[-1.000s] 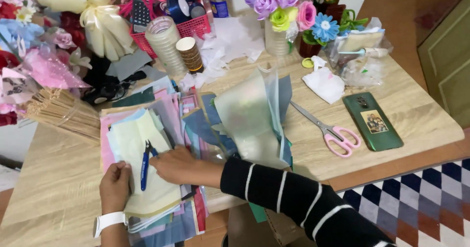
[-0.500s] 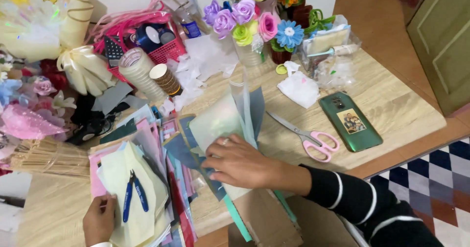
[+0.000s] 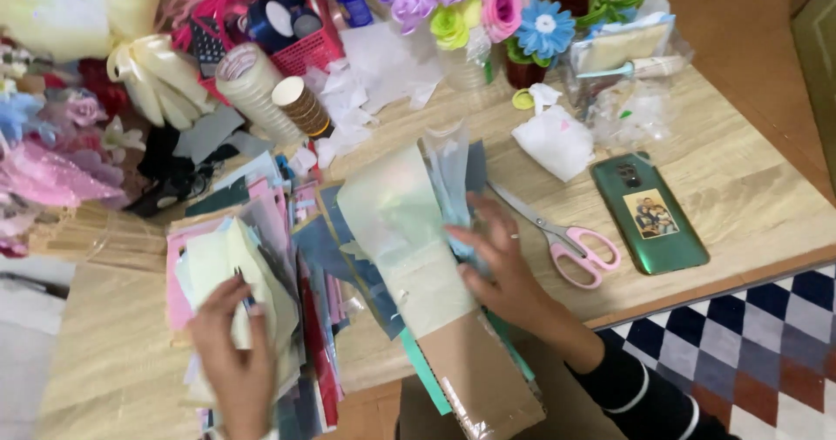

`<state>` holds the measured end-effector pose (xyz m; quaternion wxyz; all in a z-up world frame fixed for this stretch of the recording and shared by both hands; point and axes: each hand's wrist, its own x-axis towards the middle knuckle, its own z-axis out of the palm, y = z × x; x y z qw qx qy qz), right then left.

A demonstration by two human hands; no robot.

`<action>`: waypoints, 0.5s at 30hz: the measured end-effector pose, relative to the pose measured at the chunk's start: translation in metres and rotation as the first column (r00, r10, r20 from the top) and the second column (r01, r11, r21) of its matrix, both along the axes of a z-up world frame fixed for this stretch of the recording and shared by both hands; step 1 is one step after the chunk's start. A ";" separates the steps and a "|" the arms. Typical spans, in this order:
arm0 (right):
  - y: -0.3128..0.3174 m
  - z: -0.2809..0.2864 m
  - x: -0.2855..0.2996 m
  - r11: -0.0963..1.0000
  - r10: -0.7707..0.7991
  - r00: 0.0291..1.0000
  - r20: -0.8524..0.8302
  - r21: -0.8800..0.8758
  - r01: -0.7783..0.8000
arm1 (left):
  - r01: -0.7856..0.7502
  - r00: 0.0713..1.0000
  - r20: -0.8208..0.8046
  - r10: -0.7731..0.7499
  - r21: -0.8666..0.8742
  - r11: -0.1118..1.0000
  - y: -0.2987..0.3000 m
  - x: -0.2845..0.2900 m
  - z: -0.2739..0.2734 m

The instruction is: The person folds and cuts various sheets of translucent and colored paper on a wooden table. They use scissors to trim the edges and arrange the paper layers, occasionally using a stapler to secure the pieces together.

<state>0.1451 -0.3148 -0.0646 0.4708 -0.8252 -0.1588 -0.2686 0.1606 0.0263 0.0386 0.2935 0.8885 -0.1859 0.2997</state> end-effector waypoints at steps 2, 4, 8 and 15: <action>0.000 0.004 -0.012 0.984 0.012 0.993 -0.114 0.175 0.008 | 0.078 0.992 -0.098 -0.079 -0.007 0.997 -0.060 -0.024 -0.007; -0.003 0.006 -0.021 0.939 0.026 0.973 -0.227 0.339 0.054 | 0.171 0.967 -0.188 -0.173 -0.026 0.985 -0.112 -0.037 -0.017; -0.007 0.000 -0.030 0.896 0.082 0.908 -0.411 0.429 0.113 | 0.317 0.931 -0.251 -0.267 0.188 0.930 -0.172 -0.044 -0.038; -0.020 -0.014 -0.025 0.887 0.093 0.915 -0.392 0.449 0.103 | 0.128 0.964 -0.249 -0.090 0.142 0.982 -0.166 -0.056 -0.060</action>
